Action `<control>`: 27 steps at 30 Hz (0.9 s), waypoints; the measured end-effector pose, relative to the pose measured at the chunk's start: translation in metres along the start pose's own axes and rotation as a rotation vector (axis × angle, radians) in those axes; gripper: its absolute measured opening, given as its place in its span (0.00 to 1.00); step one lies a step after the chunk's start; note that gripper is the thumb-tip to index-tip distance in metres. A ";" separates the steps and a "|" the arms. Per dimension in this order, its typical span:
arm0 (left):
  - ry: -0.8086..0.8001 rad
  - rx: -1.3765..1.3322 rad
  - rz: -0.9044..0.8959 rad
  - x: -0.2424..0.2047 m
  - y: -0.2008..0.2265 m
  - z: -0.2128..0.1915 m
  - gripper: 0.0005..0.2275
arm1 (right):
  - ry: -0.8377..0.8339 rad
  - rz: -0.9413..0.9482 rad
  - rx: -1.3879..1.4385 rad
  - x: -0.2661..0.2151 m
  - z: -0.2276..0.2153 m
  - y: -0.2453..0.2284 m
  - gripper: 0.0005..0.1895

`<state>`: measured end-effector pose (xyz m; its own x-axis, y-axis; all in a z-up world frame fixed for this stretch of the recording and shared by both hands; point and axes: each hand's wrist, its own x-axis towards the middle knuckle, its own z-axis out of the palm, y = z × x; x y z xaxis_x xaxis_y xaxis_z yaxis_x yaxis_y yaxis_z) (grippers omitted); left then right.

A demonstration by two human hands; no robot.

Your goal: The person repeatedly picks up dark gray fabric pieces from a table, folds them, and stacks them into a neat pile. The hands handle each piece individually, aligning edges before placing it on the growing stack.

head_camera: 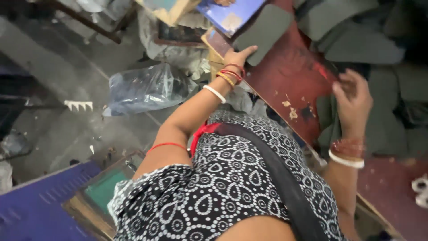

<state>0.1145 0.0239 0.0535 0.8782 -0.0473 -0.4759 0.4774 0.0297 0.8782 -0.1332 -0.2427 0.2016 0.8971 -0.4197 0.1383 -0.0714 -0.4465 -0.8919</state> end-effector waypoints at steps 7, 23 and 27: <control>-0.042 -0.119 -0.305 -0.005 0.012 -0.014 0.28 | 0.134 0.070 -0.217 -0.070 -0.072 0.048 0.17; -0.748 -0.134 -0.213 -0.137 -0.117 0.098 0.13 | 0.425 0.195 -0.604 -0.132 -0.164 0.124 0.13; -0.868 0.108 -0.624 -0.176 -0.147 0.148 0.27 | 0.359 0.398 -0.740 -0.138 -0.139 0.145 0.26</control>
<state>-0.1140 -0.1195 0.0148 0.1398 -0.7178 -0.6821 0.7926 -0.3317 0.5115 -0.3283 -0.3594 0.1136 0.5654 -0.8167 0.1157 -0.7191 -0.5567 -0.4158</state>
